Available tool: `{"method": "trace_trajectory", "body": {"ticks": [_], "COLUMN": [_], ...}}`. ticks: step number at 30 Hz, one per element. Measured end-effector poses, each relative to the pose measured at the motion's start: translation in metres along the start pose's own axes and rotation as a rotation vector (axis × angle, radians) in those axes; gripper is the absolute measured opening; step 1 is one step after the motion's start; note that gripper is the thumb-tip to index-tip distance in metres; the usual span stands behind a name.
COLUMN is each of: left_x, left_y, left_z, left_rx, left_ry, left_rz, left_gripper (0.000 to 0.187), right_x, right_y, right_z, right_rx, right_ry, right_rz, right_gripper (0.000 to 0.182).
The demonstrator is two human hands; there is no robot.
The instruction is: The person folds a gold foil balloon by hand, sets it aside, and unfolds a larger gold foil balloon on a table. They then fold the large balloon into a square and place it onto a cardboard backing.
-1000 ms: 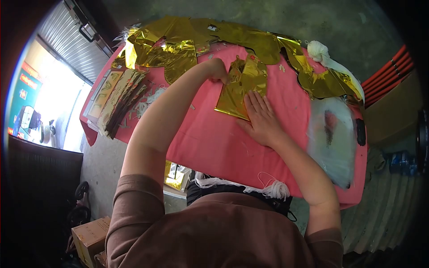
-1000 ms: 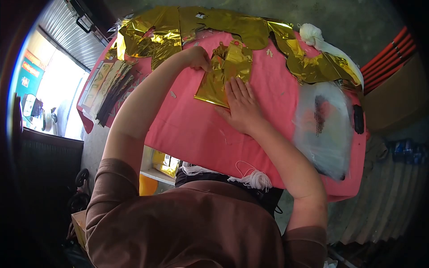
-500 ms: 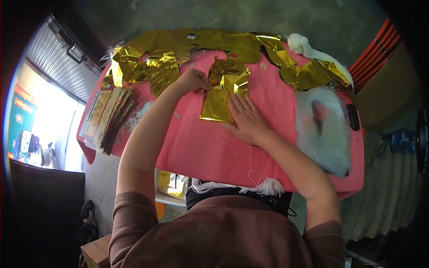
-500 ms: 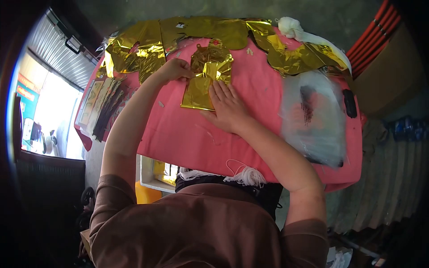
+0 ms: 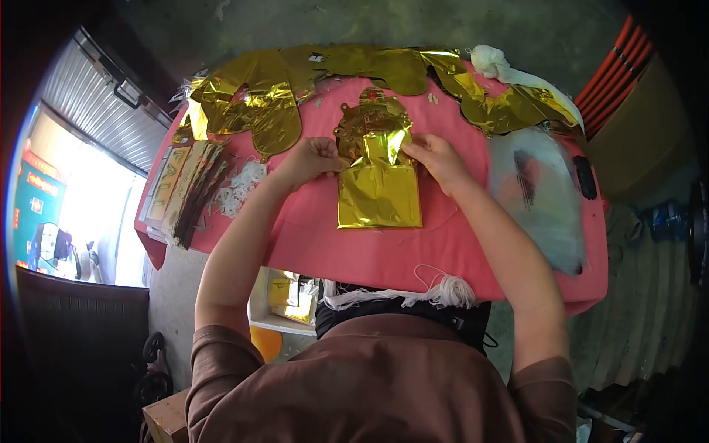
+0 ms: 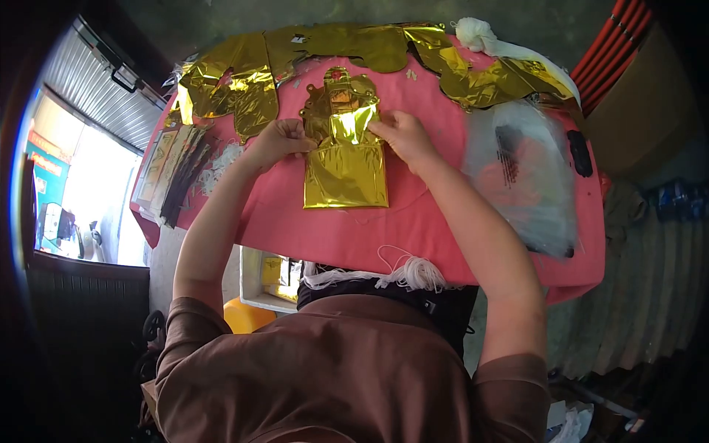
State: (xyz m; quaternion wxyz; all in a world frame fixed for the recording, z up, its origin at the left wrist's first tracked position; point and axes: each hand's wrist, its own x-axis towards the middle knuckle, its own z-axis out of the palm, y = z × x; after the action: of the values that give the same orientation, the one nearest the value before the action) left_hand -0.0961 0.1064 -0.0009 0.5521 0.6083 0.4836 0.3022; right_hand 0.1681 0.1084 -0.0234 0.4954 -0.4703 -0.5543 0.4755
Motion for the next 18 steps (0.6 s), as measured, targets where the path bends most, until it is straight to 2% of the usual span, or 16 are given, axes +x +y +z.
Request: {"method": "trace_trajectory", "body": {"ticks": [2, 3, 8, 18], "left_x": [-0.009, -0.010, -0.010, -0.017], "left_y": [0.007, 0.006, -0.006, 0.003], "left_z": [0.003, 0.002, -0.008, -0.006], "left_rx": [-0.094, -0.095, -0.349, -0.522], "left_ry": [-0.032, -0.026, -0.179, -0.209], "left_rz": [-0.078, -0.082, -0.243, -0.291], "left_gripper": [0.021, 0.021, 0.010, 0.012], "right_x": [0.000, 0.001, -0.005, -0.013], "right_y": [-0.021, -0.018, -0.018, -0.016], "right_z": [-0.008, -0.008, -0.007, -0.007], "right_rx": [0.090, 0.126, 0.125, 0.117], "right_ry": [-0.250, -0.255, -0.316, -0.249], "right_rz": [0.393, 0.400, 0.388, 0.309], "right_gripper": [0.024, 0.016, 0.012, 0.010]}}
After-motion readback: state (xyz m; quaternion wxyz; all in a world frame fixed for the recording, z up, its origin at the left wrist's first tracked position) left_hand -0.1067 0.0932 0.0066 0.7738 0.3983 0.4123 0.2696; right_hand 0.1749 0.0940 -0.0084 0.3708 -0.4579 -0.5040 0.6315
